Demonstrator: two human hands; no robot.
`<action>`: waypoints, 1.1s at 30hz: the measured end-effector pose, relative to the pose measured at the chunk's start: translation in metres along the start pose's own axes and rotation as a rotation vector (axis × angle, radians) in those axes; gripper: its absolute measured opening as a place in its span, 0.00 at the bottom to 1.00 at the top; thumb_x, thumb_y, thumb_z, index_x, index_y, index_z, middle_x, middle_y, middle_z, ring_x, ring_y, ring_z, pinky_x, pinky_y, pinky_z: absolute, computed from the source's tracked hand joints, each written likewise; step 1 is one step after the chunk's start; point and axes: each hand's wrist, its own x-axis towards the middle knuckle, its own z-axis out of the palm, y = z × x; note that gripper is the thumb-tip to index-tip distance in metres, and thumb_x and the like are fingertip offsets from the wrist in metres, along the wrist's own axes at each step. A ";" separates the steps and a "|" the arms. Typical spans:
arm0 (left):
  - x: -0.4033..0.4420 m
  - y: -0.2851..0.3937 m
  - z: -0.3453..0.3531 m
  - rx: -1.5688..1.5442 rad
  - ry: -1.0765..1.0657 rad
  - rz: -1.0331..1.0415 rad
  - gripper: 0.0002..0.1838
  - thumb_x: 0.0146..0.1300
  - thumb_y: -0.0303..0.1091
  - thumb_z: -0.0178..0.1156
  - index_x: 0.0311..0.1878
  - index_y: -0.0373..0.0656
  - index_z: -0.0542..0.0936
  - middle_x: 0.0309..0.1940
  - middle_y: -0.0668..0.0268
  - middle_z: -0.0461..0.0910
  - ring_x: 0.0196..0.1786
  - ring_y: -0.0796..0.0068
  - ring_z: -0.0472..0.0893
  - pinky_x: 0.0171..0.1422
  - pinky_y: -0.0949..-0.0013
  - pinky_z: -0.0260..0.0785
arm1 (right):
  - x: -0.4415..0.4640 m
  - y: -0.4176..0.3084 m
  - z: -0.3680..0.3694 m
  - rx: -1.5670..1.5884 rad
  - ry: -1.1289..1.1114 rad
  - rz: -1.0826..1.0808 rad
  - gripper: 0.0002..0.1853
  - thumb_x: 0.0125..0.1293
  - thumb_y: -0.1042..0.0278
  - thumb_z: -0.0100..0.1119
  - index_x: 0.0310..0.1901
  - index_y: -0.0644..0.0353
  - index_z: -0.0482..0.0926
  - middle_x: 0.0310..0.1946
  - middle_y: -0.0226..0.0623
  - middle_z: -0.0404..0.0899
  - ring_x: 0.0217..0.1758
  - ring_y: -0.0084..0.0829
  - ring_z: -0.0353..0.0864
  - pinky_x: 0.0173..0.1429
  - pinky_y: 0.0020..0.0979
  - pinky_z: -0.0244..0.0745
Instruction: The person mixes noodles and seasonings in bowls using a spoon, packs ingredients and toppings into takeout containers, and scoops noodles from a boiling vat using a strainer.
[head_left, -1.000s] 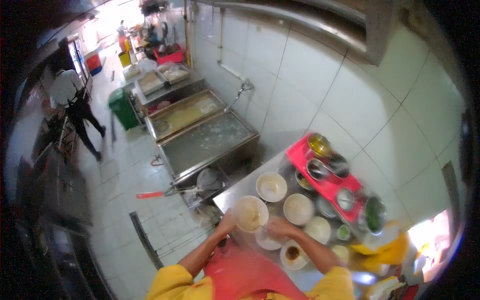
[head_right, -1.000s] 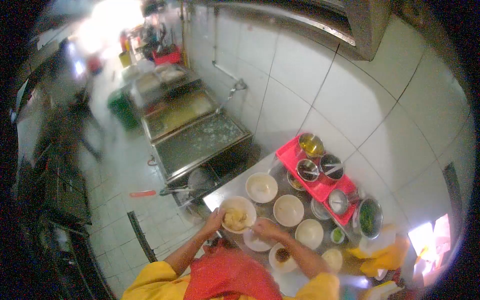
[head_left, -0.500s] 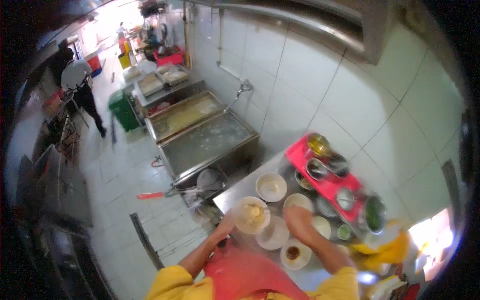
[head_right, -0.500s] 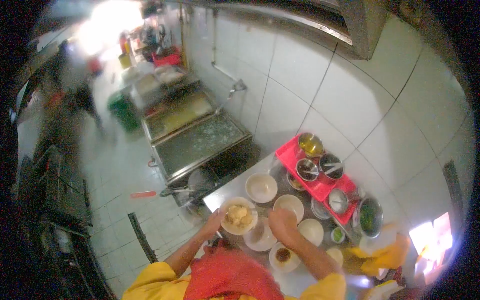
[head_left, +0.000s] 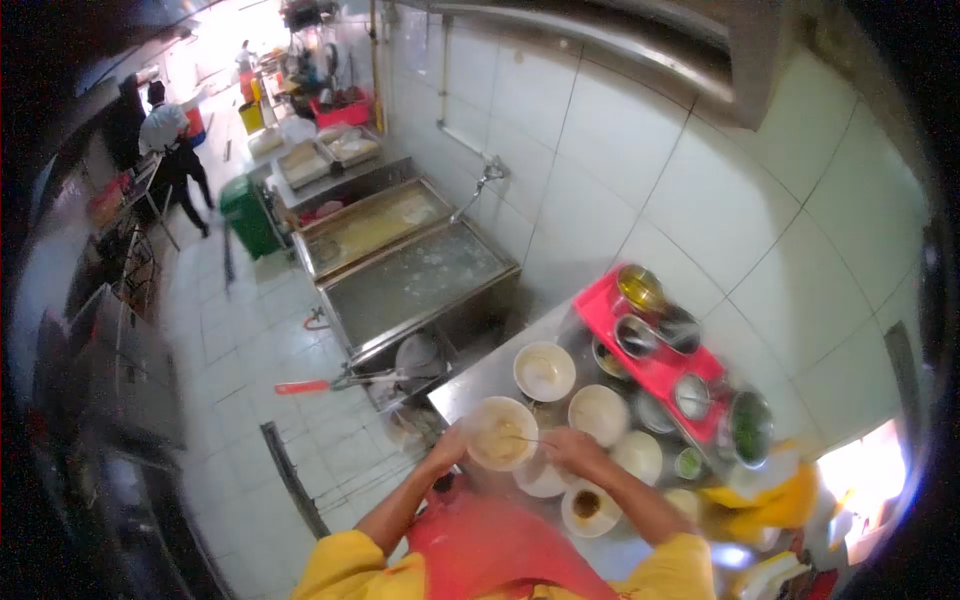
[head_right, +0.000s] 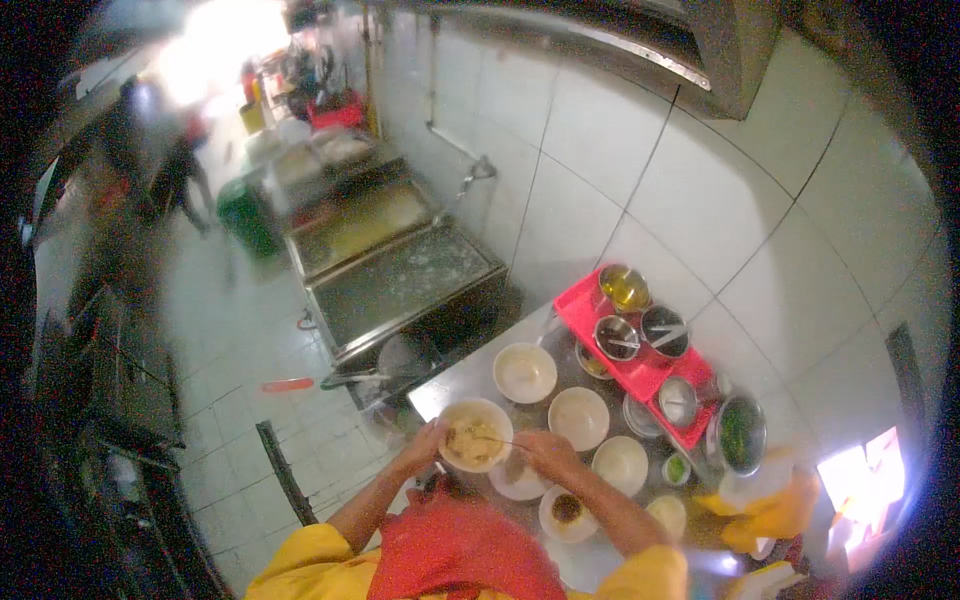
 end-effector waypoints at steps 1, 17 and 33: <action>-0.001 0.000 -0.002 0.001 0.000 -0.004 0.29 0.67 0.55 0.41 0.60 0.41 0.63 0.45 0.64 0.73 0.41 0.75 0.75 0.35 0.71 0.72 | -0.005 0.006 0.005 -0.096 0.088 -0.070 0.11 0.55 0.65 0.50 0.40 0.48 0.77 0.30 0.43 0.76 0.36 0.45 0.76 0.37 0.41 0.70; -0.002 0.061 0.015 0.107 -0.024 0.009 0.27 0.68 0.51 0.41 0.59 0.38 0.64 0.48 0.63 0.73 0.49 0.75 0.71 0.51 0.72 0.67 | -0.003 -0.023 -0.025 -0.303 0.162 0.022 0.10 0.59 0.63 0.49 0.37 0.59 0.75 0.30 0.47 0.75 0.34 0.48 0.74 0.39 0.47 0.68; 0.010 0.006 0.011 -0.001 -0.019 0.060 0.27 0.68 0.49 0.42 0.63 0.41 0.60 0.50 0.62 0.71 0.48 0.73 0.74 0.47 0.70 0.71 | 0.000 0.016 -0.022 0.617 -0.287 0.524 0.17 0.59 0.54 0.47 0.38 0.58 0.78 0.35 0.45 0.78 0.37 0.40 0.77 0.42 0.40 0.70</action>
